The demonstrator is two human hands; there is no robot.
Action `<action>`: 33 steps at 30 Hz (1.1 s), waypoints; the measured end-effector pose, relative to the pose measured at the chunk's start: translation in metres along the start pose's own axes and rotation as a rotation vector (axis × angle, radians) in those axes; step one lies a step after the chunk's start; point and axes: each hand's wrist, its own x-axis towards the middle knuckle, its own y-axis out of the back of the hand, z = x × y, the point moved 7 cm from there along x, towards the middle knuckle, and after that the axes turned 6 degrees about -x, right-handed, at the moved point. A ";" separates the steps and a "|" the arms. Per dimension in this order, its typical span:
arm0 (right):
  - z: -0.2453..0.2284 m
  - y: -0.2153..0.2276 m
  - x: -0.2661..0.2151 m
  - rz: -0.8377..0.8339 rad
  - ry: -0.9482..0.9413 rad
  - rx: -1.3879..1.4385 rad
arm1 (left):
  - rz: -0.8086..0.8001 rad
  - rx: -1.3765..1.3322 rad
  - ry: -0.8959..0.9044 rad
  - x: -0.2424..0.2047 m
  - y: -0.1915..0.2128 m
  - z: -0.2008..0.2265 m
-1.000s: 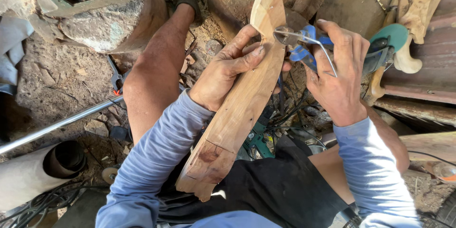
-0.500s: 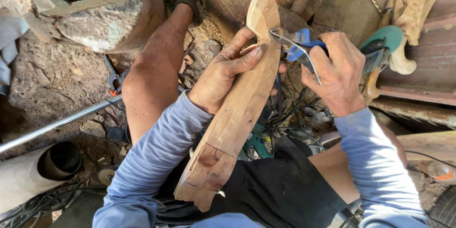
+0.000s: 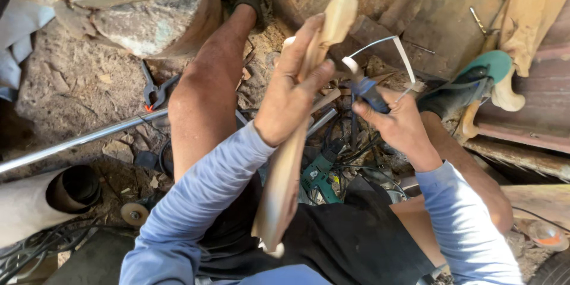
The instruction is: The person assembles a wooden piece by inserting a metal wire into a drilled hole, using pliers to bend and secure the wire, and a hammer to tap the wire flush. The person repeats this process on multiple holes in the wooden piece.
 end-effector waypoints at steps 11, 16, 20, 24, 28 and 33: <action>0.028 -0.034 -0.004 -0.461 -0.203 -0.535 | -0.137 -0.266 0.084 -0.001 -0.011 -0.015; 0.028 -0.033 -0.006 -0.433 -0.154 -0.560 | -0.094 -0.149 0.084 -0.003 -0.011 -0.015; 0.032 -0.036 -0.005 -0.349 -0.147 -0.655 | 0.042 0.379 -0.094 -0.006 0.000 0.009; 0.037 -0.039 -0.007 -0.309 -0.152 -0.703 | 0.056 0.381 -0.118 -0.007 -0.001 0.014; 0.034 -0.031 -0.005 -0.329 -0.193 -0.646 | -0.051 -0.001 0.127 -0.002 -0.007 -0.010; 0.000 0.013 -0.009 -0.015 -0.145 -0.229 | -0.252 -0.609 0.364 -0.001 -0.017 -0.026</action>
